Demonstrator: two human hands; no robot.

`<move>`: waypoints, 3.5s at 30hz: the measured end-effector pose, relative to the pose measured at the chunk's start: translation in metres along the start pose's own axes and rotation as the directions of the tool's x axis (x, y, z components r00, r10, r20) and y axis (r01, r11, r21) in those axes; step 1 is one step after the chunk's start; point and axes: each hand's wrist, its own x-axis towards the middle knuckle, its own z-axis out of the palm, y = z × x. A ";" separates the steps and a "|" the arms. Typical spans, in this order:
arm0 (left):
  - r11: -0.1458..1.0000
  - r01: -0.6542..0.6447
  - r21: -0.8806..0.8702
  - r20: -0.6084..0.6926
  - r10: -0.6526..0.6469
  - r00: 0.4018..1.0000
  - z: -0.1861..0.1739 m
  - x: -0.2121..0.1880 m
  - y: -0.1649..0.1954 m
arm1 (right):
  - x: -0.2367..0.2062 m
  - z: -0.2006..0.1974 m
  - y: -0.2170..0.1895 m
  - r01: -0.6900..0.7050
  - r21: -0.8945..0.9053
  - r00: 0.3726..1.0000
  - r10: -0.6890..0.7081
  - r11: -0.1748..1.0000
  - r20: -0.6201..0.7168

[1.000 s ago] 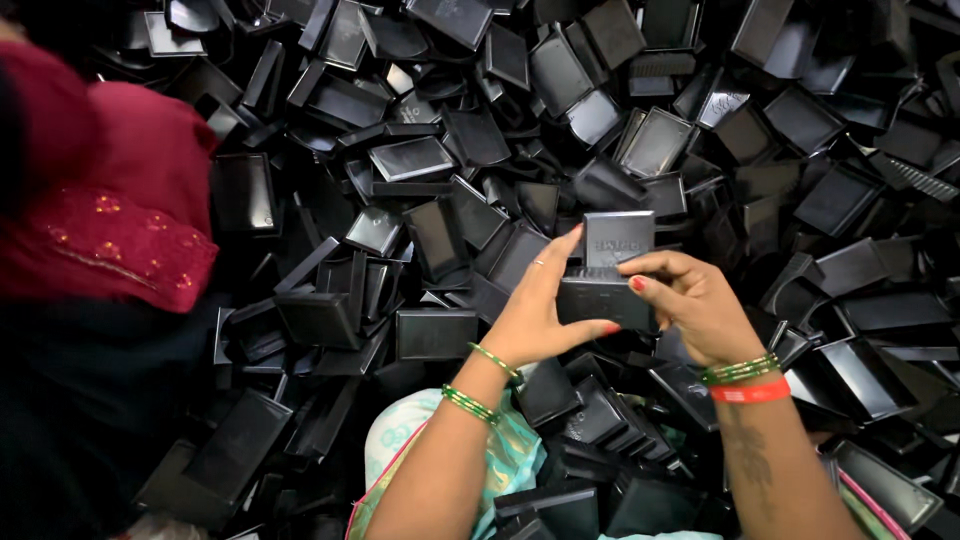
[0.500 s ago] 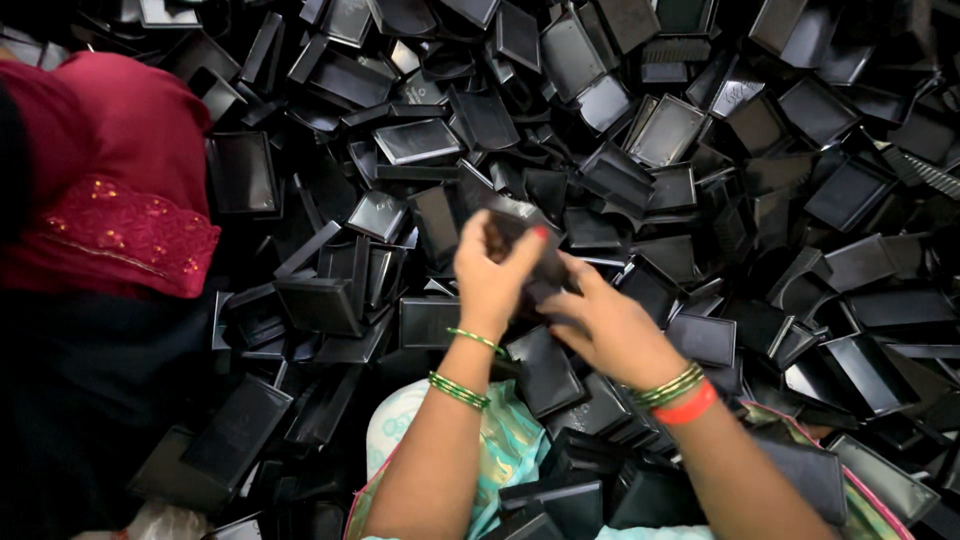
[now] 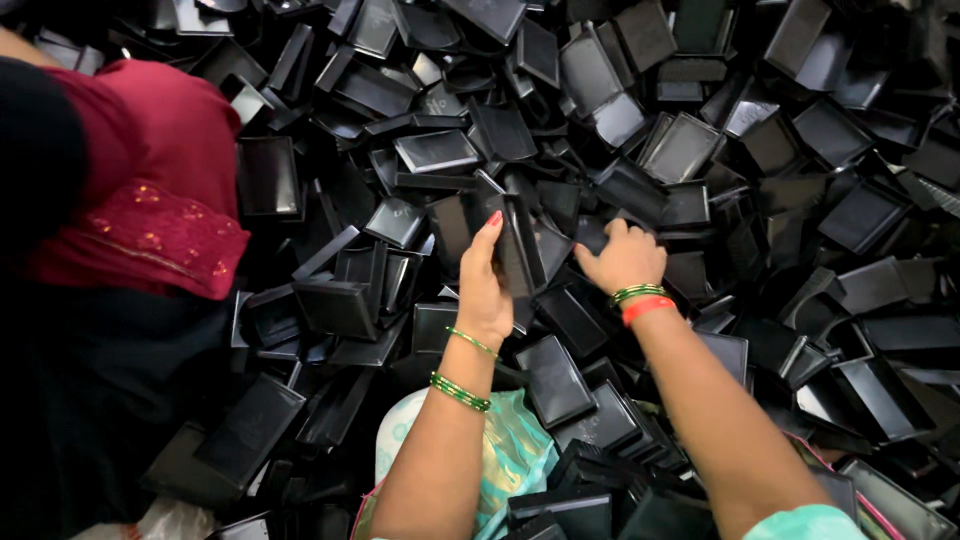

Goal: The person sits on the floor and repeatedly picks up two halves of small black plastic cases from a large pile. They align and snap the halves together by hand, then place the assembled units back into the pile. The process continues with multiple identical units.

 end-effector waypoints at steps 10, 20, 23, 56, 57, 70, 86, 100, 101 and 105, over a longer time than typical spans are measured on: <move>0.992 0.094 -0.088 0.049 -0.090 0.995 0.012 -0.005 0.010 | 0.009 -0.002 0.027 0.041 0.052 0.970 -0.052 0.998 0.237; 0.997 0.062 -0.045 0.053 -0.060 0.997 0.003 -0.004 -0.012 | -0.055 -0.042 0.051 -0.170 0.974 0.965 -0.176 0.152 0.196; 0.999 0.032 0.014 0.106 -0.033 0.994 0.011 -0.009 -0.020 | -0.082 -0.049 0.023 -0.138 0.990 0.958 -0.248 0.032 0.142; 0.845 -0.202 0.495 0.266 0.073 0.961 0.017 -0.030 -0.027 | -0.079 -0.053 0.040 0.036 0.916 0.980 -0.194 0.398 0.046; 0.888 -0.118 0.443 0.268 -0.005 0.963 0.016 -0.029 -0.025 | -0.079 -0.054 0.043 -0.014 0.920 0.983 -0.165 0.392 0.085; 0.943 -0.110 0.314 0.026 0.107 0.994 -0.011 0.013 0.017 | -0.190 -0.140 0.030 0.411 0.801 0.322 -0.891 0.436 0.320; -0.748 -0.369 0.551 0.313 -0.225 0.923 -0.045 0.002 -0.051 | -0.089 0.008 0.030 0.117 0.158 0.920 -0.167 0.981 0.355; -0.714 -0.414 0.564 0.405 -0.197 0.893 -0.040 0.001 -0.051 | -0.104 -0.081 0.098 0.209 0.456 0.966 -0.256 0.865 0.043; -0.709 -0.411 0.573 0.361 -0.232 0.903 -0.037 0.000 -0.047 | -0.106 -0.088 0.102 0.149 0.477 0.965 -0.231 0.866 0.119; -0.678 -0.385 0.627 0.244 -0.298 0.923 -0.033 0.000 -0.031 | -0.115 -0.106 0.101 0.363 0.502 0.911 -0.412 0.785 -0.014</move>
